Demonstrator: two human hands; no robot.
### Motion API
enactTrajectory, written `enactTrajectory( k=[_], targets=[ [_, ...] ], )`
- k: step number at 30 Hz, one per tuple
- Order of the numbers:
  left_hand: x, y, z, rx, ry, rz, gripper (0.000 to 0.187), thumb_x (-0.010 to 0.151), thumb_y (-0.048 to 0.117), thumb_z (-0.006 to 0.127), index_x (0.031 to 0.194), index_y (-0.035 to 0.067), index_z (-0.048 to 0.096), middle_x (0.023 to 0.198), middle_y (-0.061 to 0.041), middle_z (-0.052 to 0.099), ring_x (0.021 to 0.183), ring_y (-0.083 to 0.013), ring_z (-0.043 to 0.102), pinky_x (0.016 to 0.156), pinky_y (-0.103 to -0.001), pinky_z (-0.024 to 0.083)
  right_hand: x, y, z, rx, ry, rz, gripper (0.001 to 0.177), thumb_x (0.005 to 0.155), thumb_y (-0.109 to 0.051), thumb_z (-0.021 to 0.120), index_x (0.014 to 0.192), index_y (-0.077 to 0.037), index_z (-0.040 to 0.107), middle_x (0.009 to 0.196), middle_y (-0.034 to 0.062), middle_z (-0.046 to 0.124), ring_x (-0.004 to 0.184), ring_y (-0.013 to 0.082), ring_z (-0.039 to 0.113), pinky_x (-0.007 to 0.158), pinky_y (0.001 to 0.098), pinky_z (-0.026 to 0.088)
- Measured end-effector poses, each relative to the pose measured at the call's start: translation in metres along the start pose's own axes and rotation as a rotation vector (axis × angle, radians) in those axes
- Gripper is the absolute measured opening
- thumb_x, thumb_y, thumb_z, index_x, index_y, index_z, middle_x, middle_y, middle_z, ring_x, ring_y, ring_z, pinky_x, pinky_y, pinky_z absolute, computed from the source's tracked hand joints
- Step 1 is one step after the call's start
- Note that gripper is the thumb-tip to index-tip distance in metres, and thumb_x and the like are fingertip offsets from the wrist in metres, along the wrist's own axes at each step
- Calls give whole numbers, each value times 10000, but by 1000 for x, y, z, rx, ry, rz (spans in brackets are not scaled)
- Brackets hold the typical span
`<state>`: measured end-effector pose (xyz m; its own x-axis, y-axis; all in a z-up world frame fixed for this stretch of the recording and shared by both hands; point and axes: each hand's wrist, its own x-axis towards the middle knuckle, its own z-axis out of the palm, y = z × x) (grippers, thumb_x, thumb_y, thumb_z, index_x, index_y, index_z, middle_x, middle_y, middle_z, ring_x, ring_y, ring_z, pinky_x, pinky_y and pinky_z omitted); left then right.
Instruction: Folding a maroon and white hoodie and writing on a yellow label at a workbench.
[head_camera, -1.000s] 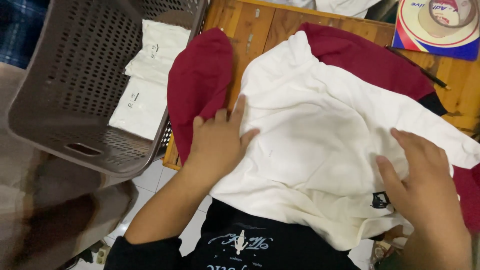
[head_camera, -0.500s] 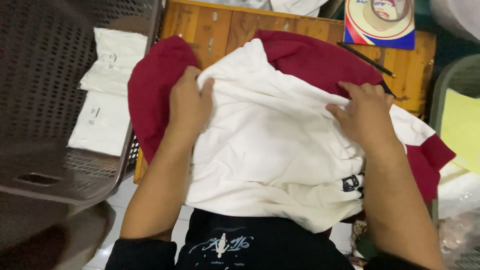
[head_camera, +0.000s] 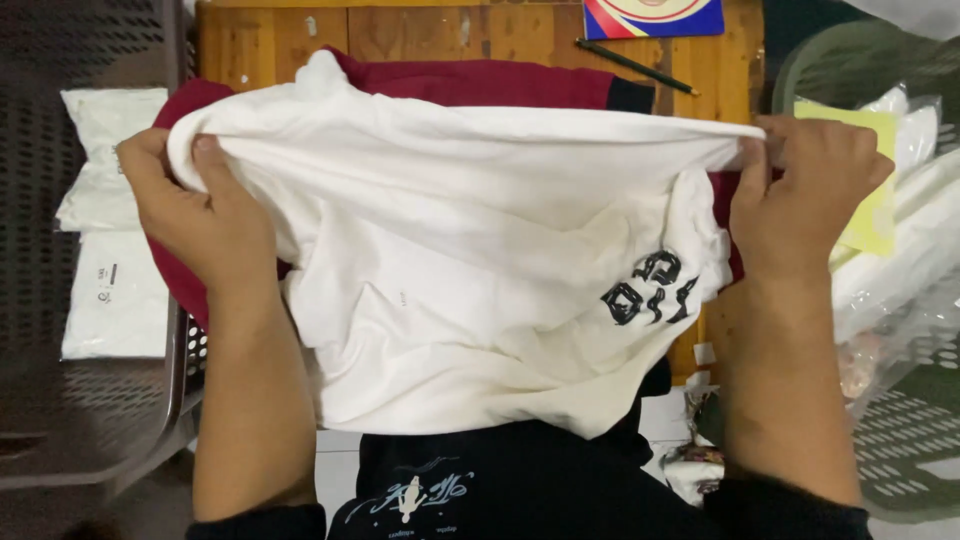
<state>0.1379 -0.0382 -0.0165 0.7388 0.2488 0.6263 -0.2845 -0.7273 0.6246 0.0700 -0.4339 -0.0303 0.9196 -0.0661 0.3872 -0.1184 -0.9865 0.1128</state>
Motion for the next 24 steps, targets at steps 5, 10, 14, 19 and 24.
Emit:
enactTrajectory(
  k=[5,10,14,19,24],
  targets=[
    [-12,38,3,153,-143,77,411,778,9,620,1127,-23,405,1037,-176,293,985,-323,337,861,-427,304,-10,-35,-38,525,33,67,389,832,-83,600,1177,53,480,1044,217,436,977,332,353,801,406,334],
    [-62,82,35,-60,-775,390,328,836,274,545,1107,93,517,1225,-162,392,1172,-349,339,892,-499,306,-51,-46,-46,652,-130,521,460,784,-165,608,1153,59,449,1032,193,420,937,284,468,770,351,410],
    [-66,94,68,90,-1262,375,558,860,452,408,1316,138,341,1362,-146,281,1275,-333,194,930,-574,142,-73,-51,-45,668,-323,719,620,768,-204,691,1252,40,389,1040,270,477,942,401,521,744,455,451],
    [-48,87,83,319,-1374,268,634,839,550,337,1353,185,263,1427,-102,159,1314,-295,113,925,-619,83,-95,-34,-12,765,-98,740,357,804,-127,657,1130,-42,540,876,151,534,784,272,566,673,367,461],
    [-41,74,84,426,-1296,182,586,880,509,286,1378,207,225,1447,-93,94,1325,-290,59,917,-644,49,-102,-31,-3,1015,419,524,187,874,54,548,1046,68,475,884,170,495,869,234,495,785,365,402]
  ],
)
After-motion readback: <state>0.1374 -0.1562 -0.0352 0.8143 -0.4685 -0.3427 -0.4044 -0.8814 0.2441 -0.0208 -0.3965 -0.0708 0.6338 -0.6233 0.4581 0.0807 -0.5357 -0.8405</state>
